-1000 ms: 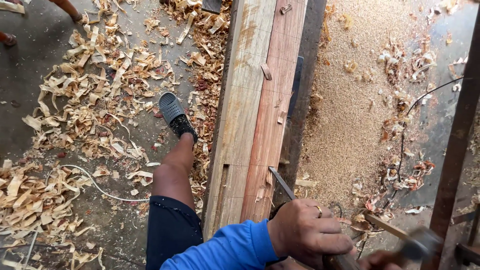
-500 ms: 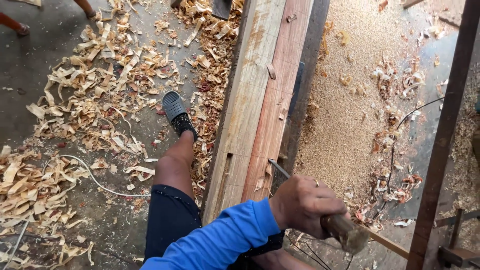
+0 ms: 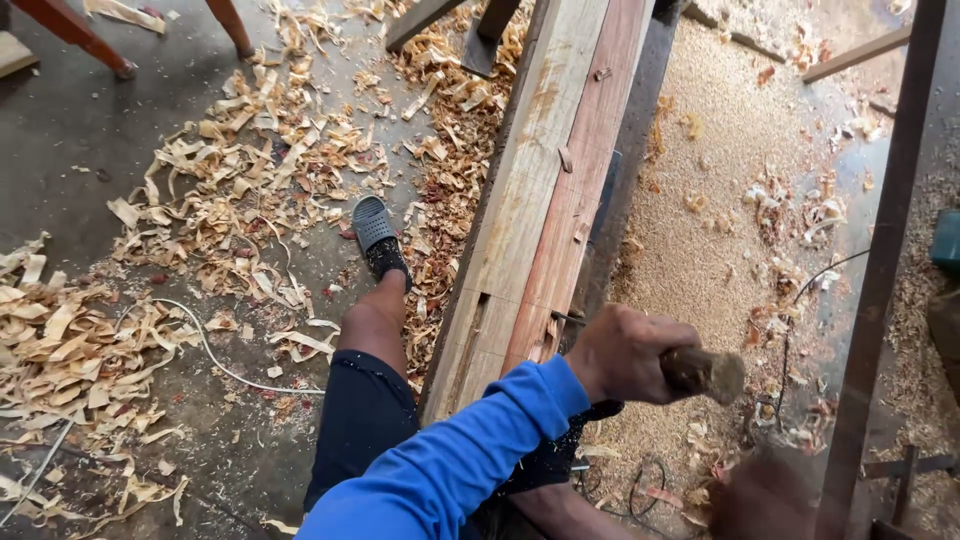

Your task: Chiseling a mortise or groove into a long wooden beam using a hammer and a hand chisel.

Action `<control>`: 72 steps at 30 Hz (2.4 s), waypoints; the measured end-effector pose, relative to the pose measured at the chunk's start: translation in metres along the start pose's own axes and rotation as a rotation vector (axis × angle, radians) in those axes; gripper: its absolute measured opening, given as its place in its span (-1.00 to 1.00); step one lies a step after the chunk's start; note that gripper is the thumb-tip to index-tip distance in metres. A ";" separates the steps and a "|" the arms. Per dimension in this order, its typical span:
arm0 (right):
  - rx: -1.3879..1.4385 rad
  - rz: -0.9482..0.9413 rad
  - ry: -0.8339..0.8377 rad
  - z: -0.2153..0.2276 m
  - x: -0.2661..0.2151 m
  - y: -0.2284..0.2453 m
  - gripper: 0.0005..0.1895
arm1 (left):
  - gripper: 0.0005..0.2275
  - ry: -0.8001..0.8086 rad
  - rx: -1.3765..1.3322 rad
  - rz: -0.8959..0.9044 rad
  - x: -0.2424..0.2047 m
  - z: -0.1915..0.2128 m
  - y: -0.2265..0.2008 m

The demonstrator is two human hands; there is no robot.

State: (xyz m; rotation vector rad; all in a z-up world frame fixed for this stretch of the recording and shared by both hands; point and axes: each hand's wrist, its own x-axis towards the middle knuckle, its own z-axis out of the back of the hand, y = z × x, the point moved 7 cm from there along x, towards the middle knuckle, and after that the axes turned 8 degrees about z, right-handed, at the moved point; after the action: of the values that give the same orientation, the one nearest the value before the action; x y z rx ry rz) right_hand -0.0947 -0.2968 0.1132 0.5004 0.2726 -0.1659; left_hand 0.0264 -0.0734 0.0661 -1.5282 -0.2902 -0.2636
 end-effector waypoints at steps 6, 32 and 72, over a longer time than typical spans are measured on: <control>-0.013 0.102 -0.102 0.021 0.012 -0.061 -0.56 | -0.84 -0.064 0.116 -0.019 -0.033 0.010 -0.004; 1.391 -0.069 -0.225 -0.117 -0.062 -0.089 -0.54 | -0.72 -0.024 -0.123 0.272 -0.106 0.037 -0.027; -0.008 0.817 -0.436 0.068 -0.094 0.093 -0.62 | -0.83 0.237 -0.067 0.073 -0.117 0.013 -0.021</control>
State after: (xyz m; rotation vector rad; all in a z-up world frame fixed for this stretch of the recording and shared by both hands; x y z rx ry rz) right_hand -0.1488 -0.2416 0.2398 0.5198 -0.3660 0.5196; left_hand -0.0913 -0.0621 0.0454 -1.5530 -0.0383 -0.3958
